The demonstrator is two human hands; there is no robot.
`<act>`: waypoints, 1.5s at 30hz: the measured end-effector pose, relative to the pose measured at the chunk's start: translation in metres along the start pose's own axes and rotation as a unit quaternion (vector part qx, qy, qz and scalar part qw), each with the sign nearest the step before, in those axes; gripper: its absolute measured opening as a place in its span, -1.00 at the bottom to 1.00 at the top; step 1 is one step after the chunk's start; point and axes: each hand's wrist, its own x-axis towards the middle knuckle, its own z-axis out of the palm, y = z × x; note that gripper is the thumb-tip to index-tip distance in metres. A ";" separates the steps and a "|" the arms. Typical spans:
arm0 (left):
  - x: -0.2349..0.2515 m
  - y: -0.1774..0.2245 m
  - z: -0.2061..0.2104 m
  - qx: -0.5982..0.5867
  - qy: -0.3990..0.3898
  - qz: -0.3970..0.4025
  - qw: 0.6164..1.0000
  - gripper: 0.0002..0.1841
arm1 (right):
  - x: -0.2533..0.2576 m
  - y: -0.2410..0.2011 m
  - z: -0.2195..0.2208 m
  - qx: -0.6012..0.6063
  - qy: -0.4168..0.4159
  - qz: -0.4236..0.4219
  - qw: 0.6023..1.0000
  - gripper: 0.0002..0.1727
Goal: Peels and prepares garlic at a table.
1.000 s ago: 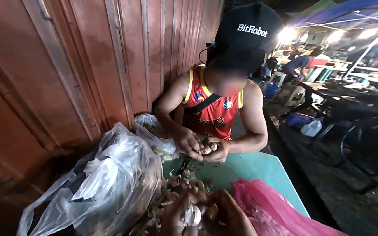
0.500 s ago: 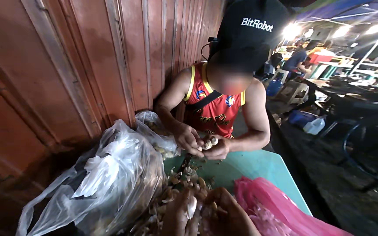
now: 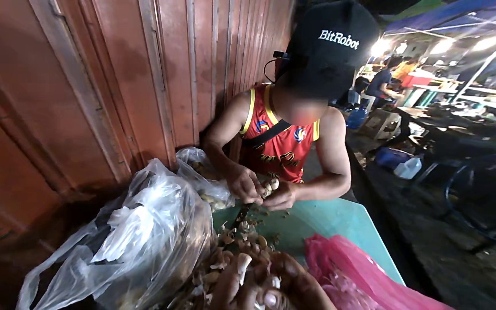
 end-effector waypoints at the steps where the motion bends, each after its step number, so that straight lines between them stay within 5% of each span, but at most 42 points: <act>1: -0.001 0.003 -0.001 0.008 -0.006 -0.017 1.000 -0.74 | 0.000 -0.001 0.001 -0.018 0.000 -0.007 1.000 -0.79; 13: 0.001 0.000 -0.004 -0.059 -0.039 -0.050 0.996 -0.85 | -0.004 -0.017 0.000 -0.029 -0.014 0.067 0.997 -0.76; 18: 0.003 0.004 -0.003 -0.127 -0.053 -0.134 0.981 -0.87 | -0.007 -0.020 -0.005 -0.117 -0.028 0.071 0.990 -0.62; 21: 0.003 0.014 -0.004 0.048 -0.054 -0.124 0.990 -0.75 | -0.008 -0.020 -0.007 -0.207 -0.028 0.054 0.977 -0.60; 24: 0.001 0.014 0.000 0.261 -0.045 0.011 0.964 -0.75 | -0.007 -0.023 -0.003 -0.280 -0.024 0.061 0.958 -0.65; 27: 0.001 0.011 0.000 0.314 -0.032 0.060 0.947 -0.80 | -0.006 -0.025 0.006 -0.324 0.013 0.057 0.944 -0.72; 32: 0.002 0.034 0.000 0.307 -0.058 -0.013 0.950 -0.74 | -0.004 -0.024 0.009 -0.386 0.078 0.050 0.918 -0.73; 35: 0.000 0.019 -0.002 0.273 -0.032 0.032 0.961 -0.76 | -0.003 -0.023 0.012 -0.400 0.095 0.053 0.910 -0.73; 41: 0.002 0.029 -0.001 0.143 -0.011 -0.093 0.985 -0.62 | 0.007 -0.019 0.000 -0.305 -0.013 -0.023 0.952 -0.66; 45: 0.002 0.030 -0.005 0.062 -0.009 -0.109 0.992 -0.68 | -0.006 -0.028 0.012 -0.324 0.038 -0.023 0.945 -0.69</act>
